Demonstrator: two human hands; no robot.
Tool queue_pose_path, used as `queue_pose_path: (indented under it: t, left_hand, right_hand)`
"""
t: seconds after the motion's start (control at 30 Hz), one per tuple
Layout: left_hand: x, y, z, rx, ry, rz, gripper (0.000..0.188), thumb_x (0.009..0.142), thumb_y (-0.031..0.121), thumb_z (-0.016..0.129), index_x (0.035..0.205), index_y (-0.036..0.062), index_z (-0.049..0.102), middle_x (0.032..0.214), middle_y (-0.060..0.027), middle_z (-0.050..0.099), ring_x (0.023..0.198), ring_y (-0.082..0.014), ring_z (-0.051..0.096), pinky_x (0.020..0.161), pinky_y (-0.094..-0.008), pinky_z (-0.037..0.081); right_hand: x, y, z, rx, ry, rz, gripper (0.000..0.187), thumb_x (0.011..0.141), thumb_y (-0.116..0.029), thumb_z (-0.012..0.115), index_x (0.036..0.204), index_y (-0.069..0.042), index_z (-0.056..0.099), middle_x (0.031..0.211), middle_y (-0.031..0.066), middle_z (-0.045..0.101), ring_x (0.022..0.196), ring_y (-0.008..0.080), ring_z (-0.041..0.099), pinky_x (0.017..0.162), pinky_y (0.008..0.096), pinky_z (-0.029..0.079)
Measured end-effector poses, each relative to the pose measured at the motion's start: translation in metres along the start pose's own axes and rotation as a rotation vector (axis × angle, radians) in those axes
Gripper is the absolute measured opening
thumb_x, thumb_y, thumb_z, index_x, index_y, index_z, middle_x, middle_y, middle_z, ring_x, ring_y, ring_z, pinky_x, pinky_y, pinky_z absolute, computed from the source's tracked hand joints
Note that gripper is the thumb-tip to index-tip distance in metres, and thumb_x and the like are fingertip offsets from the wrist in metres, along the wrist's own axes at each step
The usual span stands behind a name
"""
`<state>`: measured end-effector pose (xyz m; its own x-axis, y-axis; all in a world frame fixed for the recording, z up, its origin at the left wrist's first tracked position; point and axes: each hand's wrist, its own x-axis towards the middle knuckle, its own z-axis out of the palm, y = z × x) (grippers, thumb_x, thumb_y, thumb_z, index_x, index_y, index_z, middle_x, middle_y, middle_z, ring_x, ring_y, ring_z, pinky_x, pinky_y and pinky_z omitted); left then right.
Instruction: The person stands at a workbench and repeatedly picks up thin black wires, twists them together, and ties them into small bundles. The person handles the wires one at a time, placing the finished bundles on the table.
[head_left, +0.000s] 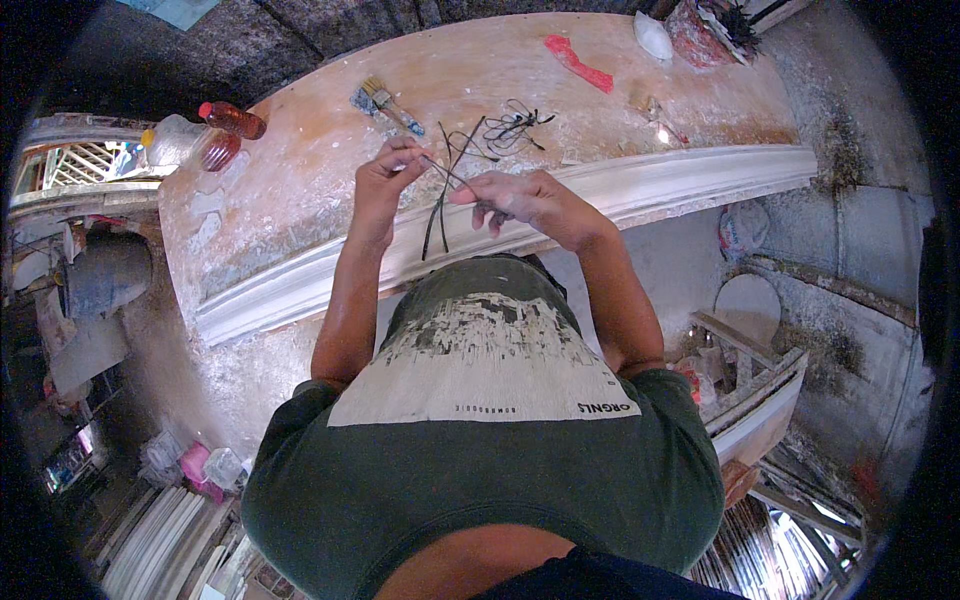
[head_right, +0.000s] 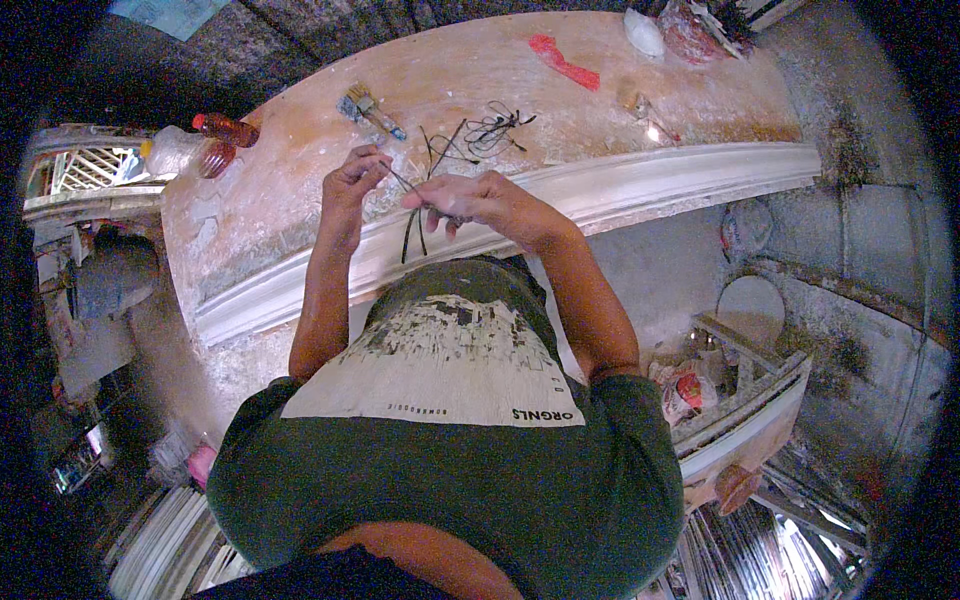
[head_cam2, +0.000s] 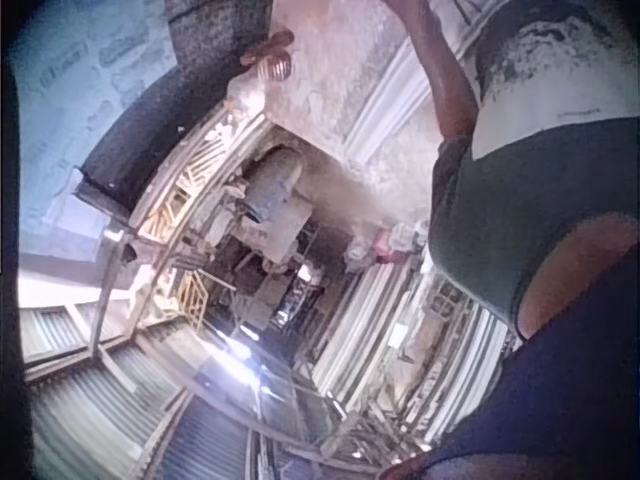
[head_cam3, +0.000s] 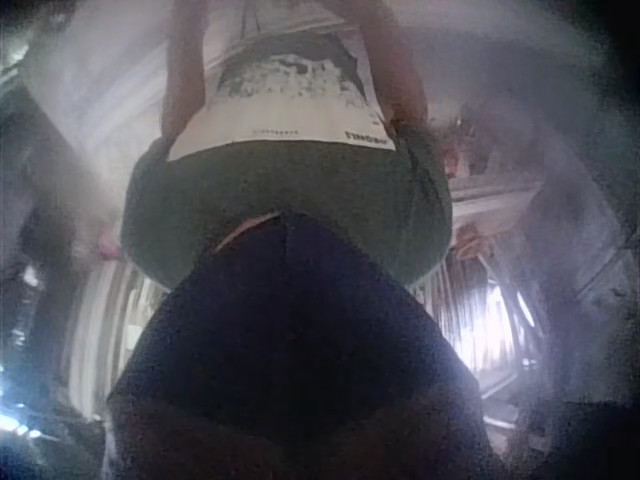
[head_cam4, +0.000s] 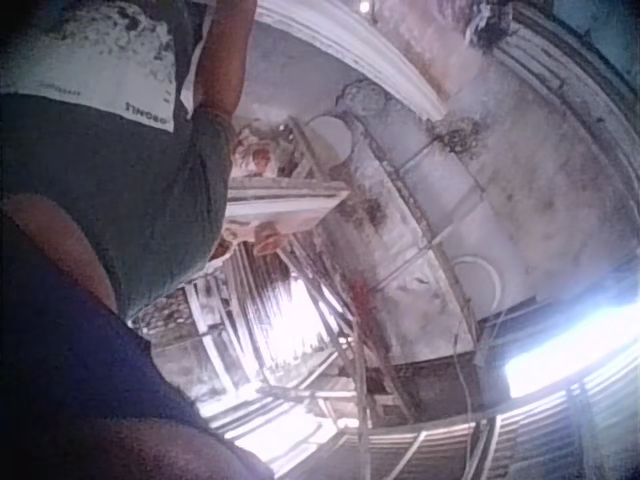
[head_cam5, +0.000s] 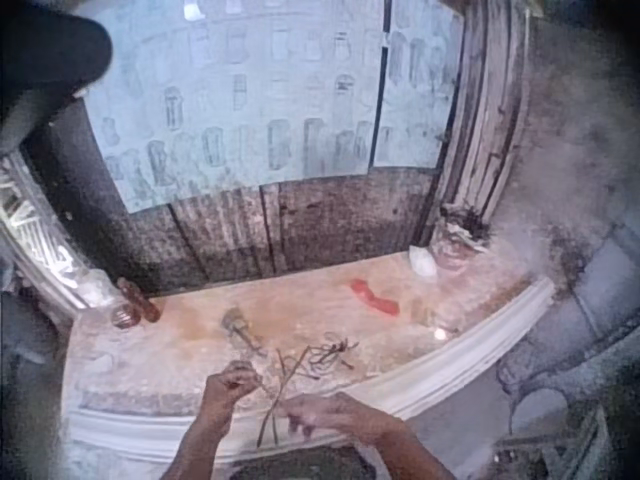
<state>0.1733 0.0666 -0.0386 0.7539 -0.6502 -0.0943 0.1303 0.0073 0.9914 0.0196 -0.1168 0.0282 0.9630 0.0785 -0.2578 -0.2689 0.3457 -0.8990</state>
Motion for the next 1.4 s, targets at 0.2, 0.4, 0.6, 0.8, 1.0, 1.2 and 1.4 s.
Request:
queue_pose_path:
  t: [0.2, 0.4, 0.6, 0.8, 1.0, 1.2, 1.4]
  left_hand:
    - [-0.027, 0.01, 0.047, -0.62, -0.32, -0.338, 0.021, 0.094, 0.019, 0.061, 0.096, -0.0008, 0.067, 0.102, -0.004, 0.059, 0.082, -0.0125, 0.053, 0.077, -0.0266, 0.044]
    - [-0.013, 0.008, 0.016, -0.519, -0.328, -0.293, 0.022, 0.097, 0.022, 0.054, 0.081, 0.0073, 0.057, 0.083, -0.002, 0.054, 0.071, -0.0109, 0.048, 0.069, -0.0258, 0.041]
    - [-0.001, 0.02, -0.003, -0.574, -0.054, -0.373, 0.042, 0.098, 0.034, 0.049, 0.063, 0.0166, 0.034, 0.06, 0.0043, 0.03, 0.056, -0.0096, 0.029, 0.055, -0.0266, 0.025]
    - [0.001, 0.024, -0.008, -0.597, -0.122, -0.379, 0.051, 0.097, 0.043, 0.046, 0.055, 0.0183, 0.031, 0.055, 0.0039, 0.027, 0.052, -0.0121, 0.027, 0.054, -0.0282, 0.022]
    - [0.019, 0.001, -0.012, -0.317, -0.095, -0.328, 0.049, 0.096, 0.046, 0.044, 0.071, 0.0071, 0.059, 0.065, -0.0053, 0.057, 0.06, -0.0156, 0.044, 0.062, -0.0293, 0.036]
    - [0.047, -0.09, -0.015, 0.411, -0.121, -0.21, 0.038, 0.09, 0.039, 0.055, 0.1, 0.0061, 0.069, 0.097, -0.0097, 0.071, 0.089, -0.0217, 0.064, 0.081, -0.038, 0.048]
    - [0.051, -0.154, -0.013, 1.11, -0.236, -0.387, 0.037, 0.079, 0.041, 0.066, 0.102, 0.013, 0.071, 0.105, -0.0131, 0.07, 0.102, -0.0309, 0.065, 0.085, -0.043, 0.051]
  right_hand:
    - [0.047, 0.028, -0.037, -0.94, 0.592, -0.038, 0.028, 0.086, -0.024, 0.068, 0.108, -0.007, 0.071, 0.092, 0.0059, 0.068, 0.078, 0.014, 0.059, 0.07, 0.0281, 0.049]
    - [0.041, 0.048, -0.037, -0.694, 0.359, -0.162, 0.025, 0.088, -0.026, 0.066, 0.104, -0.009, 0.071, 0.093, 0.0079, 0.068, 0.075, 0.0143, 0.058, 0.071, 0.0285, 0.049]
    - [0.019, 0.036, -0.004, -0.706, 0.145, -0.182, 0.022, 0.091, -0.023, 0.061, 0.093, -0.002, 0.067, 0.087, 0.0089, 0.064, 0.076, 0.0192, 0.058, 0.071, 0.0328, 0.047]
    - [0.009, 0.031, 0.018, -0.716, 0.1, -0.375, 0.021, 0.091, -0.018, 0.057, 0.082, 0.001, 0.058, 0.078, 0.0088, 0.057, 0.076, 0.0209, 0.055, 0.073, 0.0331, 0.044]
    - [0.013, 0.038, -0.006, -0.701, 0.122, -0.149, 0.024, 0.092, -0.022, 0.055, 0.084, 0.0, 0.059, 0.081, 0.0085, 0.061, 0.08, 0.0206, 0.058, 0.077, 0.0314, 0.045]
    - [0.035, 0.082, -0.067, -0.756, 0.442, 0.017, 0.041, 0.091, -0.039, 0.056, 0.104, -0.002, 0.068, 0.091, 0.0136, 0.068, 0.086, 0.0229, 0.063, 0.08, 0.0356, 0.048]
    - [0.047, 0.123, -0.105, -1.071, 0.719, 0.054, 0.056, 0.091, -0.045, 0.057, 0.126, -0.001, 0.057, 0.128, 0.0273, 0.054, 0.12, 0.04, 0.051, 0.101, 0.0456, 0.041]
